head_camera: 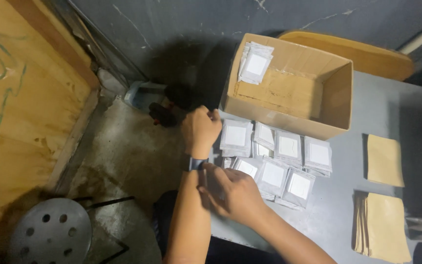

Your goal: The person is sitting at a table and sorting small white coffee sachets from a cardboard box, arranging them into neat stacks and rows on the table surface.

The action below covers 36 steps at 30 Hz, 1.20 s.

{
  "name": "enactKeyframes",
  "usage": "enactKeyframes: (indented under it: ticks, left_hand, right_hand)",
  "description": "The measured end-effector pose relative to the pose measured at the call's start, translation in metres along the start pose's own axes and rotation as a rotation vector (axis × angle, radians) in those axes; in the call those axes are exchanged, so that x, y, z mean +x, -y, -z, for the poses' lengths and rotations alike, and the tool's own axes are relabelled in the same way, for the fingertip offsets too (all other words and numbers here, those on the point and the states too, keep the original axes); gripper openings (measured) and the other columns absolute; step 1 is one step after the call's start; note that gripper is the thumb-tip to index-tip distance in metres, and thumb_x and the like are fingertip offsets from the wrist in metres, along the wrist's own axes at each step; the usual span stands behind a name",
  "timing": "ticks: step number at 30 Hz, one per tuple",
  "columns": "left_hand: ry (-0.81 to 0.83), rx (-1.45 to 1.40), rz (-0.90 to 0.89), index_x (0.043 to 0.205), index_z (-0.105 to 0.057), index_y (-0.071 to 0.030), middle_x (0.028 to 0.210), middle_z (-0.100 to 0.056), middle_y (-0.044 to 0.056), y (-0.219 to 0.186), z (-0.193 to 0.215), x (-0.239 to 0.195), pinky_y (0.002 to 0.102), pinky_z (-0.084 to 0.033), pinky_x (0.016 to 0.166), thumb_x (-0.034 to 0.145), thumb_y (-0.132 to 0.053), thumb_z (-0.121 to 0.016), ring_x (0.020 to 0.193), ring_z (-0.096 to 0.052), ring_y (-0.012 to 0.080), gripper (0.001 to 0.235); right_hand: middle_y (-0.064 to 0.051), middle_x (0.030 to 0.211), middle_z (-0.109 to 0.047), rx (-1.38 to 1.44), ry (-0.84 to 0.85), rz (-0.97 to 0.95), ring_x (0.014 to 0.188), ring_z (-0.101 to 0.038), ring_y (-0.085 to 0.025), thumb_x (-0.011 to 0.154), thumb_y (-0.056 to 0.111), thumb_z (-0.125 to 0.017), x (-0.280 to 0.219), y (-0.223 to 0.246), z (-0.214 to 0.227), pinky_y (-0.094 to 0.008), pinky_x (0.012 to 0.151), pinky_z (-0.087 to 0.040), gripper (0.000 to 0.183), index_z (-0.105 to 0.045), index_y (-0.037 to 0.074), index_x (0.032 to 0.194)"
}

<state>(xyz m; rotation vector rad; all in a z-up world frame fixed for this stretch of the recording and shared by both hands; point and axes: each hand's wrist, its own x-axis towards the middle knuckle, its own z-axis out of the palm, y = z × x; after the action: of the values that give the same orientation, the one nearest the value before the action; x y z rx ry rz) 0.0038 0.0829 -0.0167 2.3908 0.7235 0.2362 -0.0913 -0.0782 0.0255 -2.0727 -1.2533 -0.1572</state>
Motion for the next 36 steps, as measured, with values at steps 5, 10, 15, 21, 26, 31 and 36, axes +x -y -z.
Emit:
enactKeyframes:
  ticks: [5, 10, 15, 21, 26, 31, 36]
  left_hand:
    - [0.173, -0.025, 0.023, 0.090, -0.072, -0.002, 0.094, -0.074, 0.022, -0.017, 0.002, -0.011, 0.052, -0.054, 0.070, 0.097, -0.035, -0.053, 0.087, -0.070, 0.0443, 0.039]
    - [0.207, 0.006, -0.047, 0.091, -0.072, 0.001, 0.088, -0.074, 0.021, -0.031, -0.009, -0.017, 0.047, -0.057, 0.068, 0.099, -0.036, -0.056, 0.081, -0.072, 0.0408, 0.041]
    - [0.122, 0.063, -0.088, 0.086, -0.073, 0.003, 0.085, -0.073, 0.026, -0.035, -0.017, -0.021, 0.053, -0.054, 0.071, 0.103, -0.050, -0.044, 0.081, -0.070, 0.0461, 0.063]
    - [-0.245, 0.070, -0.154, 0.099, -0.060, -0.002, 0.099, -0.060, 0.019, -0.036, -0.025, -0.023, 0.058, -0.053, 0.063, 0.101, -0.049, -0.048, 0.093, -0.063, 0.0416, 0.049]
    - [-0.404, 0.059, -0.304, 0.100, -0.066, -0.003, 0.087, -0.059, 0.013, -0.041, -0.015, -0.032, 0.048, -0.059, 0.061, 0.100, -0.049, -0.051, 0.081, -0.069, 0.0360, 0.048]
    - [-0.590, 0.072, -0.355, 0.097, -0.063, -0.013, 0.088, -0.054, 0.006, -0.030, -0.038, -0.016, 0.045, -0.057, 0.059, 0.094, -0.050, -0.056, 0.080, -0.066, 0.0311, 0.038]
    - [-0.614, 0.071, -0.498, 0.092, -0.062, -0.012, 0.090, -0.058, 0.007, -0.035, -0.025, -0.019, 0.043, -0.057, 0.056, 0.090, -0.037, -0.065, 0.078, -0.066, 0.0308, 0.025]
  right_hand:
    - [-0.003, 0.068, -0.060, -0.050, -0.047, -0.055, 0.055, -0.060, -0.023, 0.098, 0.030, -0.066, 0.000, -0.001, -0.001, -0.036, 0.046, -0.047, 0.037, -0.058, 0.004, 0.123]
    - [-0.003, 0.066, -0.058, -0.096, -0.098, -0.150, 0.055, -0.060, -0.024, 0.096, 0.038, -0.068, -0.003, -0.005, -0.004, -0.036, 0.046, -0.047, 0.034, -0.055, 0.006, 0.100]
    - [-0.002, 0.065, -0.064, -0.172, -0.047, -0.139, 0.053, -0.062, -0.024, 0.094, 0.037, -0.069, -0.001, -0.002, -0.005, -0.039, 0.041, -0.044, 0.047, -0.057, 0.009, 0.131]
    - [-0.007, 0.052, -0.062, -0.306, 0.088, -0.240, 0.036, -0.054, -0.038, 0.092, 0.044, -0.064, 0.007, -0.008, -0.016, -0.048, 0.034, -0.038, 0.047, -0.056, 0.011, 0.126]
    - [-0.011, 0.056, -0.068, -0.322, 0.326, -0.234, 0.055, -0.073, -0.038, 0.076, 0.043, -0.071, 0.026, -0.006, 0.007, -0.049, 0.054, -0.057, 0.049, -0.067, 0.004, 0.107]
    - [-0.010, 0.051, -0.065, -0.148, 0.205, -0.234, 0.054, -0.071, -0.040, 0.069, 0.033, -0.080, 0.047, -0.048, 0.037, -0.046, 0.054, -0.057, 0.031, -0.075, 0.008, 0.085]
    - [-0.012, 0.063, -0.064, 0.258, -0.254, -0.377, 0.059, -0.062, -0.024, 0.095, 0.016, -0.073, 0.108, -0.151, 0.078, -0.033, 0.063, -0.050, 0.011, -0.075, 0.006, 0.098]
